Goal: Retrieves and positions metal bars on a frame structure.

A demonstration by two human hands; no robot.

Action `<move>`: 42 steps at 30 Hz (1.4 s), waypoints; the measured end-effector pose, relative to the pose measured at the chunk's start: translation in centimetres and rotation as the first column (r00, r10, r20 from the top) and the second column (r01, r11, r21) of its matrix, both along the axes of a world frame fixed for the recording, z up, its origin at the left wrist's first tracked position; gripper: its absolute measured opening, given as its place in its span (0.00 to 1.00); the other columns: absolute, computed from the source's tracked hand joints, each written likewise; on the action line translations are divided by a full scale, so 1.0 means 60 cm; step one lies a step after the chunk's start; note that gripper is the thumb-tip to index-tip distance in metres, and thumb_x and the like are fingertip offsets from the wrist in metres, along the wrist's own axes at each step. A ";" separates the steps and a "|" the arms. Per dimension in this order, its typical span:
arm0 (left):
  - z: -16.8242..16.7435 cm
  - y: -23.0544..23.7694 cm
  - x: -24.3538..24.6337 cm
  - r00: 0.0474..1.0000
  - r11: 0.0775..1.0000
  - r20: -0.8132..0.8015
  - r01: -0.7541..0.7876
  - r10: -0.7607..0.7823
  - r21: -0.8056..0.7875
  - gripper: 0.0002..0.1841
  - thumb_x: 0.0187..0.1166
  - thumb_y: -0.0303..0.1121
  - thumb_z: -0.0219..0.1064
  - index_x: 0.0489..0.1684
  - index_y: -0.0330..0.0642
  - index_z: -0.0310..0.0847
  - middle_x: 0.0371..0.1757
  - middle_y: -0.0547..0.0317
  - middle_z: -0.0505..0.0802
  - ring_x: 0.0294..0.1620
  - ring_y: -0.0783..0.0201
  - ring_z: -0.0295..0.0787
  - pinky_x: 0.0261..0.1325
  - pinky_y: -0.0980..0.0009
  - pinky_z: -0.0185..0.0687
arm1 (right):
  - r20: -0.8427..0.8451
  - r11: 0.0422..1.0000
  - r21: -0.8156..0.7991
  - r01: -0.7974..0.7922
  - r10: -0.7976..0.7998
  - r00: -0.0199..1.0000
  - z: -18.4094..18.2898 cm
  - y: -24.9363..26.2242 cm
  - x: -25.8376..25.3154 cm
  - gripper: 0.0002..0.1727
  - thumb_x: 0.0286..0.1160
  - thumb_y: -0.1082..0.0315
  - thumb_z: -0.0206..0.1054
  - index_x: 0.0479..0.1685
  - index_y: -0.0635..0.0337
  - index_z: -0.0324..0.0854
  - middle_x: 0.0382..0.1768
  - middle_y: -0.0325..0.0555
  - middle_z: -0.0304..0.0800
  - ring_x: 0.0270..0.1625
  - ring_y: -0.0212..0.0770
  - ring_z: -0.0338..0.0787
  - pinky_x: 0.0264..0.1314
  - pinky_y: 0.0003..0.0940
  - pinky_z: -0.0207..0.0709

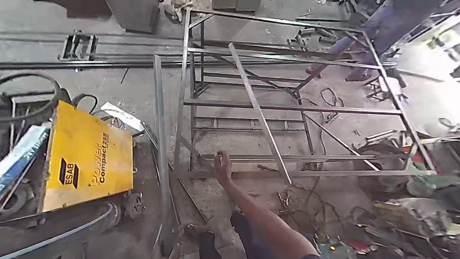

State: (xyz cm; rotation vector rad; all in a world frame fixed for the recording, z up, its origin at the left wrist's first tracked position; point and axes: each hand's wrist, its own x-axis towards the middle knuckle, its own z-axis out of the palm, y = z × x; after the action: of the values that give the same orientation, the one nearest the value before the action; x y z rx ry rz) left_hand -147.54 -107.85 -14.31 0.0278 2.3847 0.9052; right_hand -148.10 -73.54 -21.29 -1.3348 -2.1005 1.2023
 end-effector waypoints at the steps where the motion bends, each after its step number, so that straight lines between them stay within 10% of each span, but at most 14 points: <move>1: 0.025 0.057 -0.007 0.999 0.999 0.038 0.019 -0.020 0.027 0.31 0.69 0.38 0.76 0.70 0.28 0.76 0.54 0.36 0.91 0.53 0.48 0.91 0.59 0.45 0.86 | -0.123 0.998 -0.033 0.048 -0.051 0.991 0.010 0.003 0.020 0.21 0.89 0.57 0.56 0.62 0.66 0.83 0.56 0.56 0.88 0.59 0.46 0.89 0.65 0.44 0.83; 9: -0.002 0.461 -0.029 0.994 0.972 0.095 0.029 -0.053 0.235 0.23 0.72 0.34 0.75 0.63 0.32 0.78 0.36 0.44 0.90 0.27 0.53 0.87 0.33 0.52 0.88 | -0.161 0.986 -0.154 -0.058 0.032 0.986 0.121 -0.029 0.367 0.21 0.86 0.53 0.59 0.56 0.61 0.86 0.54 0.48 0.90 0.60 0.38 0.89 0.67 0.40 0.83; 18: -0.058 0.749 -0.020 0.986 0.987 0.070 0.150 -0.155 0.061 0.23 0.73 0.38 0.75 0.61 0.32 0.81 0.47 0.37 0.92 0.48 0.43 0.92 0.54 0.42 0.87 | 0.125 0.967 -0.230 0.111 -0.084 0.989 0.151 -0.001 0.629 0.20 0.84 0.53 0.60 0.53 0.61 0.87 0.48 0.48 0.90 0.51 0.41 0.90 0.58 0.43 0.86; 24: -0.080 0.782 0.008 0.953 0.958 0.117 0.286 -0.281 -0.027 0.25 0.73 0.43 0.73 0.60 0.32 0.79 0.48 0.37 0.92 0.52 0.39 0.91 0.55 0.36 0.85 | 0.205 0.891 -0.443 0.099 -0.007 0.979 0.154 0.031 0.653 0.28 0.82 0.47 0.60 0.68 0.61 0.75 0.50 0.51 0.87 0.44 0.44 0.90 0.48 0.48 0.88; 35: -0.095 0.749 0.128 0.859 0.925 0.344 0.358 -0.379 0.125 0.35 0.88 0.50 0.61 0.83 0.31 0.59 0.68 0.30 0.84 0.65 0.39 0.85 0.67 0.40 0.81 | 0.339 0.855 -0.488 0.178 -0.003 0.941 0.128 0.054 0.637 0.29 0.88 0.46 0.54 0.76 0.57 0.73 0.59 0.54 0.88 0.58 0.50 0.90 0.63 0.55 0.83; 42: -0.097 0.779 0.179 0.864 0.915 0.353 0.251 -0.359 0.316 0.28 0.92 0.43 0.58 0.77 0.25 0.62 0.52 0.36 0.89 0.48 0.51 0.92 0.55 0.54 0.90 | 0.271 0.869 -0.367 0.332 -0.242 0.932 0.057 0.155 0.595 0.32 0.91 0.45 0.52 0.81 0.60 0.69 0.57 0.58 0.89 0.51 0.53 0.91 0.58 0.58 0.83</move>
State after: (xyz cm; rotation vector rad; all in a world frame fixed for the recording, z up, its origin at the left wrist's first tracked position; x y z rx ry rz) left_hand -136.80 -61.12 -20.11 0.2893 1.7996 0.9545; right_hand -112.39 -64.25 -17.89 -1.9701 -1.7438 1.4680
